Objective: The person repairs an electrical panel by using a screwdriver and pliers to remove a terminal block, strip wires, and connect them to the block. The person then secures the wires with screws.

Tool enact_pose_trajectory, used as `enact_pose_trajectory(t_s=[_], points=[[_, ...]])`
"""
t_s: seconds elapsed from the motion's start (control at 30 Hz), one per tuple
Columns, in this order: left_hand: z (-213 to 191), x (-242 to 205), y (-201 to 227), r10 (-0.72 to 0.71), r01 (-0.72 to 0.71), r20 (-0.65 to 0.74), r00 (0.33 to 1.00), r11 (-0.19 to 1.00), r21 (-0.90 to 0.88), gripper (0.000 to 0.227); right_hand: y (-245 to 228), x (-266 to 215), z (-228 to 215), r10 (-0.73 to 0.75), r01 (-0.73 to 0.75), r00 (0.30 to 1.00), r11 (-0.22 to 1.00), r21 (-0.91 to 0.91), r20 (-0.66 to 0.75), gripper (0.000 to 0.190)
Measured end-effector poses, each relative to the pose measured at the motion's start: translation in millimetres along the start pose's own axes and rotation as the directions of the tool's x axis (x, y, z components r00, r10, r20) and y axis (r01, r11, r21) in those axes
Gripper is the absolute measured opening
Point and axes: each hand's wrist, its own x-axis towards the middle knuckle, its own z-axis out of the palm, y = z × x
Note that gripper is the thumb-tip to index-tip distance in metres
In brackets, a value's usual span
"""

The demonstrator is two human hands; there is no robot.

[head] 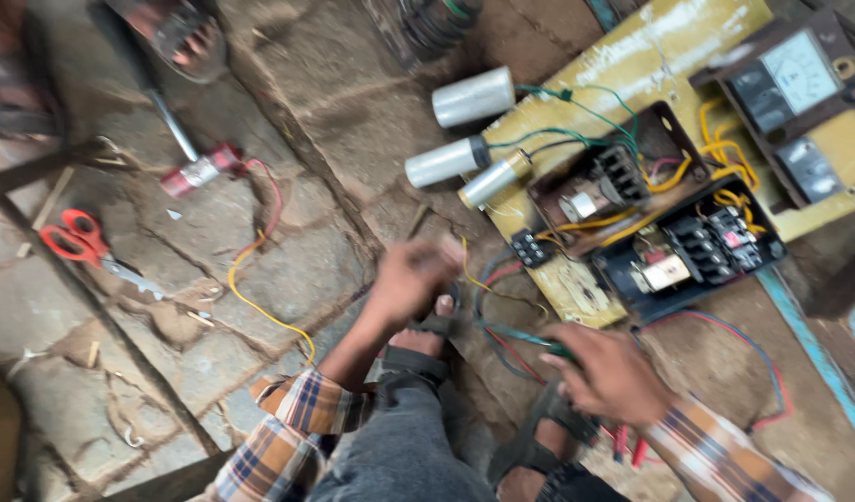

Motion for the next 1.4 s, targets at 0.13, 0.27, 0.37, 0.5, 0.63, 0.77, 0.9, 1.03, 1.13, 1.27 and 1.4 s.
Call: enact_pose_trajectory(t_s=[0.13,0.27,0.37,0.5,0.63,0.77,0.9,1.03,1.13,1.27,1.4], points=[[-28,15,31,-0.068,-0.229,-0.246,0.967,0.195,-0.954,0.044,-36,-10,-3,-0.036,0.080,0.959,0.986,0.145,-0.281,0.047],[-34,13,53,-0.147,-0.457,-0.459,0.876,0.046,-0.888,0.037,-87,-12,8,-0.101,0.177,0.898,0.974,0.140,-0.428,0.047],[-39,9,62,-0.106,-0.530,-0.531,0.841,0.039,-0.847,0.036,-115,-2,11,-0.095,0.155,0.895,0.982,0.104,-0.435,0.048],[-41,6,64,-0.090,-0.584,-0.585,0.806,0.045,-0.811,0.035,-127,12,16,-0.073,0.132,0.905,0.985,0.114,-0.418,0.050],[-41,4,64,-0.045,-0.630,-0.635,0.771,0.090,-0.772,0.034,-129,13,25,0.292,-0.265,0.940,0.951,0.161,-0.175,0.048],[-43,3,66,0.022,-0.673,-0.675,0.738,0.102,-0.732,0.034,-128,16,32,0.237,-0.152,0.954,0.910,0.386,-0.183,0.047],[-47,0,69,0.036,-0.681,-0.682,0.731,0.113,-0.724,0.034,-128,17,39,0.095,0.060,0.958,0.855,0.515,-0.269,0.045],[-44,-1,68,0.052,-0.701,-0.702,0.711,0.135,-0.700,0.033,-127,16,43,0.066,0.085,0.963,0.847,0.525,-0.263,0.045],[-41,0,66,0.154,-0.741,-0.727,0.670,0.194,-0.642,0.032,-127,19,41,0.011,0.128,0.983,0.671,0.731,-0.182,0.047],[-40,3,62,0.247,-0.782,-0.742,0.623,0.233,-0.579,0.030,-123,20,39,0.198,-0.472,0.865,0.010,0.882,0.461,0.057],[-46,6,59,0.227,-0.757,-0.723,0.653,0.171,-0.630,0.030,-121,28,48,-0.063,-0.460,0.884,-0.289,0.840,0.462,0.061]])
